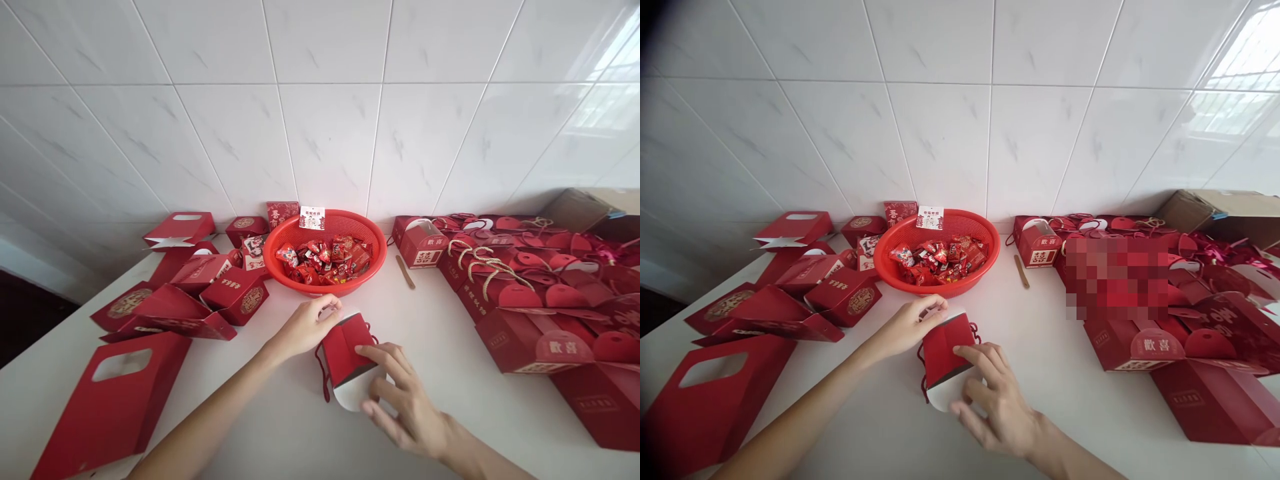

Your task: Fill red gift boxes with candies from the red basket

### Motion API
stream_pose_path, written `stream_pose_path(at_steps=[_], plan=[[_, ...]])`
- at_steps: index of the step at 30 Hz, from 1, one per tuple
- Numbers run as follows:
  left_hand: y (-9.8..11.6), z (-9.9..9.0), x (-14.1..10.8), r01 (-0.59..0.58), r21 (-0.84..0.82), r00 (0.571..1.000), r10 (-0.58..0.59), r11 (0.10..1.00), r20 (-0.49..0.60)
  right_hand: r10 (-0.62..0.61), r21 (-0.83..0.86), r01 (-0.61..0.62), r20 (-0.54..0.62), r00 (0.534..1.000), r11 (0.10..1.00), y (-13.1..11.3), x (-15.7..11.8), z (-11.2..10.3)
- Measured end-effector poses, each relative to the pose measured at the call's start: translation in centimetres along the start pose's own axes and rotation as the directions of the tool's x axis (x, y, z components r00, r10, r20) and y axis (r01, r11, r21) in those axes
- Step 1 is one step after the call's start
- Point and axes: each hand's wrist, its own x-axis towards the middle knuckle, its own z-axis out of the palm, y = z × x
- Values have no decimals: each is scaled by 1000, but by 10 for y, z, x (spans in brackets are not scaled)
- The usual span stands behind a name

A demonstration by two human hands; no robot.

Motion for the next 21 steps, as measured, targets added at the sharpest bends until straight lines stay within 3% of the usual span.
stream_pose_path(at_steps=[4,8,11,13,17,21], plan=[[3,7,4,-5,-14,1000,5,1000,-19,128,-72,-124,52,990,990,-12,21,-7],[4,10,5,-52,-3,997,52,999,-53,30,-169,-9,121,992,985,-17,35,-12],[4,7,5,-89,-16,995,89,996,-53,-44,-271,66,84,996,960,-18,33,-12],[4,5,5,-88,-35,995,86,996,-44,-39,-339,53,46,998,939,-18,28,-11],[8,3,3,-55,14,998,56,998,-17,121,-408,-135,-59,991,903,-15,16,-8],[15,12,1,-3,250,999,16,968,-48,337,-327,-341,-73,939,881,-8,5,-6]])
